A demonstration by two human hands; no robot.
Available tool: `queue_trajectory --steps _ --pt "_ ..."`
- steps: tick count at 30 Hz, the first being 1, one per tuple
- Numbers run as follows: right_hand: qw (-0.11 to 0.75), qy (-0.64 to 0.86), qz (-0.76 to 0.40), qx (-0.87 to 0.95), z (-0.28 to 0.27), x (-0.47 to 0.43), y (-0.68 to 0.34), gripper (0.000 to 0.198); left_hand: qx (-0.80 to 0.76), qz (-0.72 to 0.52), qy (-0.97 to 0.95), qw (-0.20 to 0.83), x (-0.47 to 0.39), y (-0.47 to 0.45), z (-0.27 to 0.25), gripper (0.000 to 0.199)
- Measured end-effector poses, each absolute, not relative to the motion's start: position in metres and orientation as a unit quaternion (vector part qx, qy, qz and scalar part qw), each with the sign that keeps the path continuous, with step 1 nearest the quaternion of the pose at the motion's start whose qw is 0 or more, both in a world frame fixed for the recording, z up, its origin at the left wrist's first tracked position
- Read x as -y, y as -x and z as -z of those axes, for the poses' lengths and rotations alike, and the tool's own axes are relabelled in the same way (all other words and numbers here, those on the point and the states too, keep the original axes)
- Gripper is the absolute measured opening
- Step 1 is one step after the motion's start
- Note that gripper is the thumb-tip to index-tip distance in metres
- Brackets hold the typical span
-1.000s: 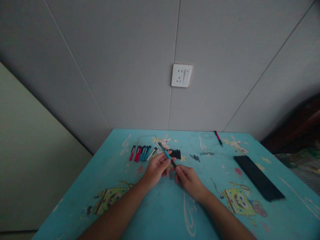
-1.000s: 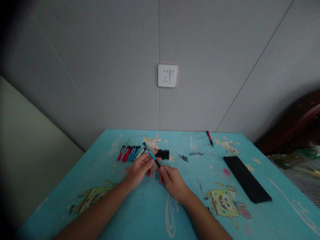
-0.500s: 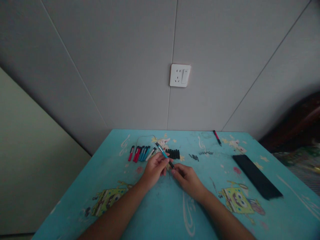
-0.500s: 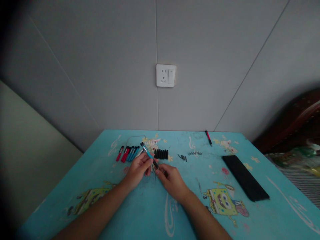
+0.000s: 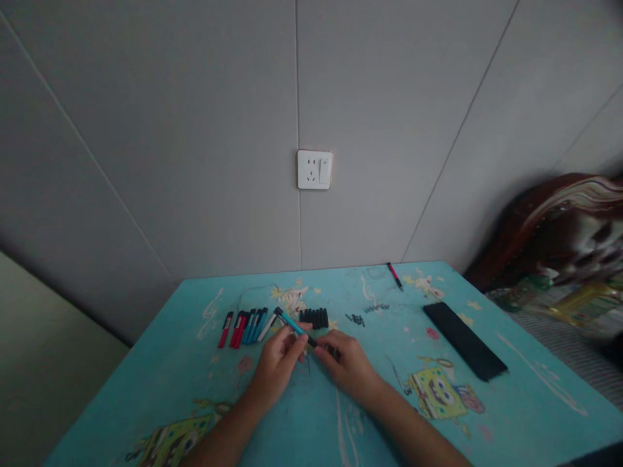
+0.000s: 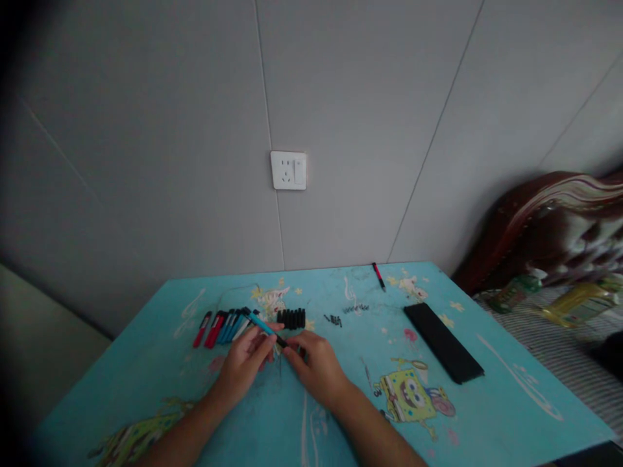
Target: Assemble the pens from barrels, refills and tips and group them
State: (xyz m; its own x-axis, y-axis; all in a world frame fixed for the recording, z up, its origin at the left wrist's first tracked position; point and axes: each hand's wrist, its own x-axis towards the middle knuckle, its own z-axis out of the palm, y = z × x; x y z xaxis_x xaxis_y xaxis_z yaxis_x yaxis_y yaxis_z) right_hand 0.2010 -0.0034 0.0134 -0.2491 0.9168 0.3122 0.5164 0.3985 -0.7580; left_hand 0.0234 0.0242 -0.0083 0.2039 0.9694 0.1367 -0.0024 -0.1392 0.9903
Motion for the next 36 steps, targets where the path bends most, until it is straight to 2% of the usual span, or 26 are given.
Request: queue_trajectory --steps 6,9,14,17,20,21,27,36 --pt "0.399 0.463 -0.271 0.744 -0.01 0.005 -0.199 0.015 -0.423 -0.468 -0.664 0.403 -0.026 -0.02 0.011 0.025" --pt "0.418 0.449 -0.284 0.737 -0.008 0.006 -0.2 0.019 -0.421 -0.462 -0.693 0.359 -0.025 -0.019 0.006 0.026" --pt "0.477 0.53 -0.258 0.653 -0.02 -0.01 -0.235 0.03 -0.395 -0.458 -0.74 0.294 -0.027 -0.014 0.007 0.02" --pt "0.425 0.605 -0.197 0.644 -0.029 -0.029 -0.289 0.04 -0.365 -0.43 -0.783 0.262 -0.029 -0.012 0.015 0.021" --pt "0.27 0.733 -0.038 0.624 -0.032 -0.047 -0.355 0.036 -0.341 -0.406 -0.816 0.232 -0.03 -0.012 0.022 0.02" --pt "0.244 0.755 -0.021 0.608 -0.031 -0.053 -0.375 0.035 -0.334 -0.398 -0.825 0.224 -0.03 -0.013 0.024 0.02" --pt "0.15 0.825 0.03 0.545 -0.022 -0.083 -0.445 0.038 -0.31 -0.354 -0.865 0.175 -0.028 -0.014 0.027 0.018" --pt "0.082 0.851 0.035 0.518 -0.004 -0.12 -0.452 0.042 -0.327 -0.303 -0.877 0.181 -0.017 -0.014 0.012 0.022"
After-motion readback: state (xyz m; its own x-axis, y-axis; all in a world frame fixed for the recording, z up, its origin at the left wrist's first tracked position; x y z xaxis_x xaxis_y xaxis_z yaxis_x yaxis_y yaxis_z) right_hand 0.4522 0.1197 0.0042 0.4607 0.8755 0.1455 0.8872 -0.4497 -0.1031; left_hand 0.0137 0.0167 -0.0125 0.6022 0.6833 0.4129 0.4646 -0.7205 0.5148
